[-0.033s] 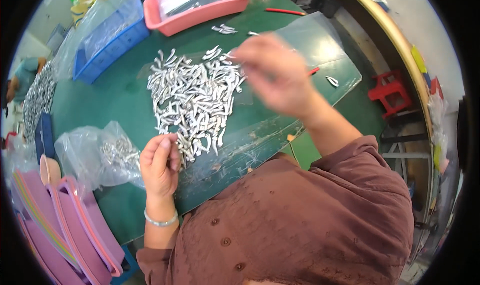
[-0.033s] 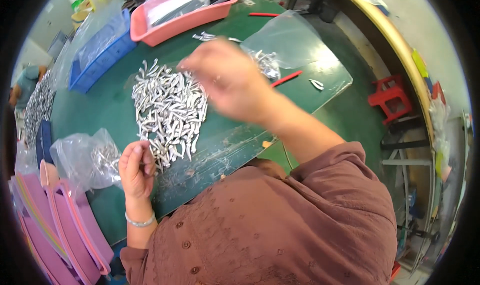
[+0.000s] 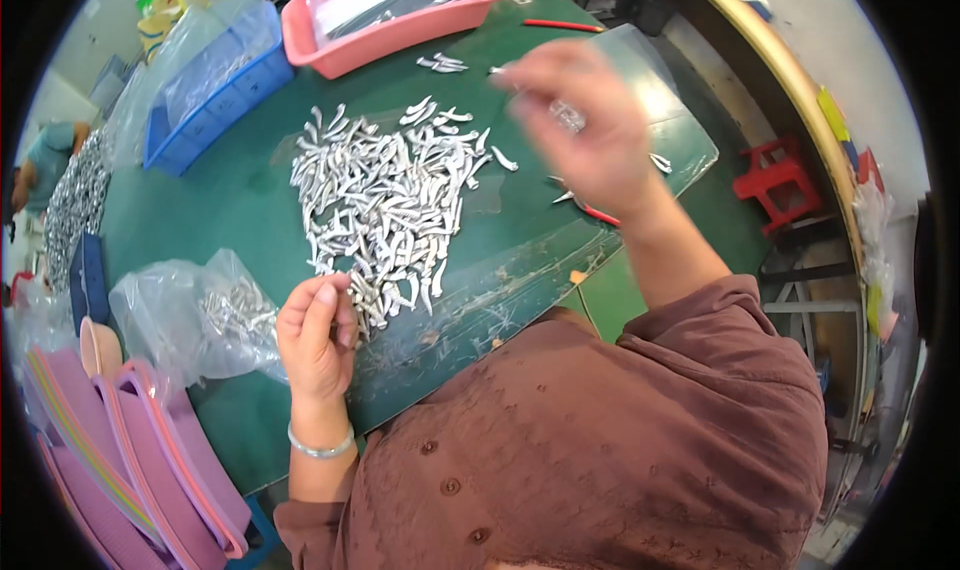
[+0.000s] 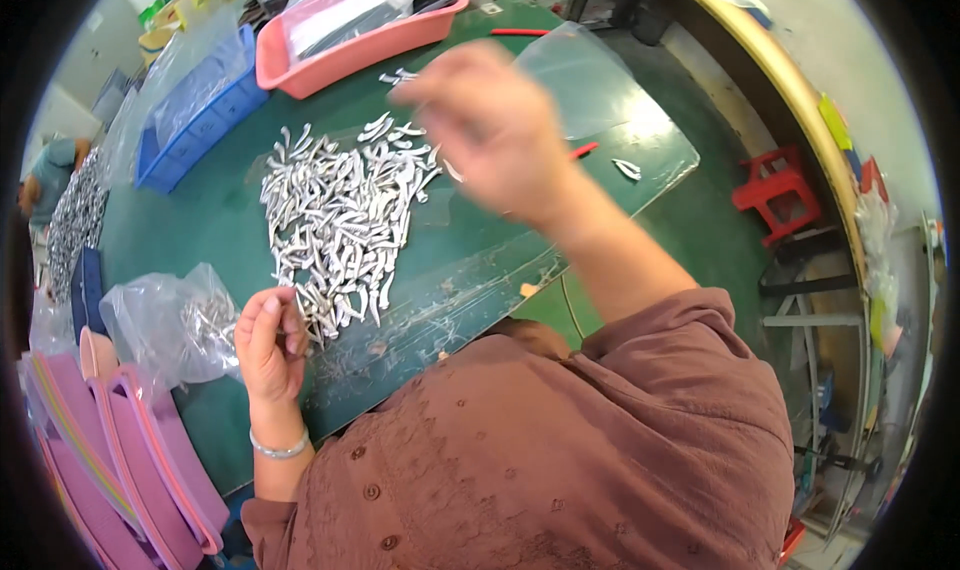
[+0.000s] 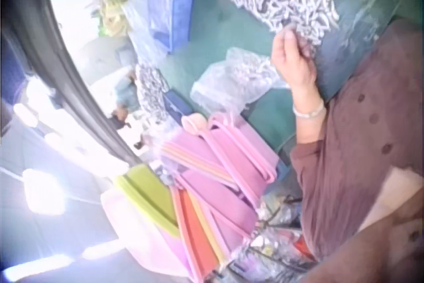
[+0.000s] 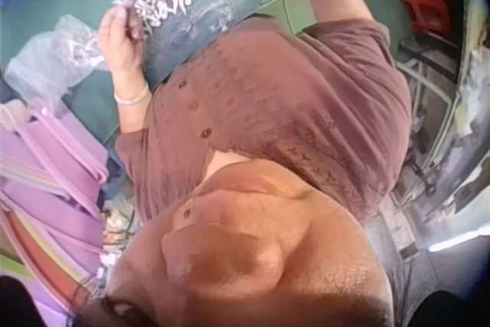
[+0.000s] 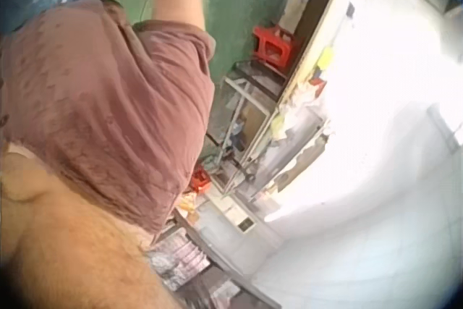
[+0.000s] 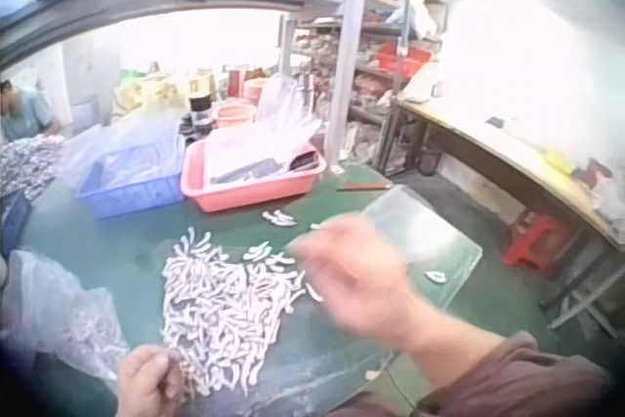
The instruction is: The person picks up metal parts from a pile, trims excess material using pliers, and places them into a small plastic bag.
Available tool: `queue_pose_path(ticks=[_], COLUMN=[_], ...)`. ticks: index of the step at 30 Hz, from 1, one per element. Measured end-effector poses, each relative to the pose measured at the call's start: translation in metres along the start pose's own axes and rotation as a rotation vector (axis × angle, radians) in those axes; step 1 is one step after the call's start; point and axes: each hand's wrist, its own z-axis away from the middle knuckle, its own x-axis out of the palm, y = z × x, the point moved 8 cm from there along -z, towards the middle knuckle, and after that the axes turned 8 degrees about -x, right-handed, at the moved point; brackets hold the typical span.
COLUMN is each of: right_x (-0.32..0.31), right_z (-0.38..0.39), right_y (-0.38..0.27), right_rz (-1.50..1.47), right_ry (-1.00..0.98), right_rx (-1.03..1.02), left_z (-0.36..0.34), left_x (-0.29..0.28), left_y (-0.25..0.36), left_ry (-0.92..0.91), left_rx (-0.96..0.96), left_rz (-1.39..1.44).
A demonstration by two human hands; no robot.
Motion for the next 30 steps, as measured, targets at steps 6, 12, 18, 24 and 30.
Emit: queue_pose_path(ticks=[6,12,18,24,30], right_x=[-0.124,-0.119,-0.143,-0.137,-0.129], right_z=[0.045,0.058,0.076,0.091,0.083], right_y=[0.102,0.132,0.144,0.163,0.154], right_rz=[-0.193,0.063,0.185,0.058,-0.003], right_ry=[0.366,0.119,0.053,-0.087,0.029], right_rx=[0.579,0.505,0.505,0.723,0.635], left_z=[0.004,0.049,0.104,0.063,0.019], left_x=[0.011,-0.021,-0.055,-0.127,-0.151], left_y=[0.014,0.094,0.214,0.206,0.169], left_ry=[-0.022,0.160,0.453,0.503,0.434], left_rx=[0.040,0.371,0.862,0.398,0.194], left_rz=[0.002,-0.147,-0.503,-0.398,-0.554])
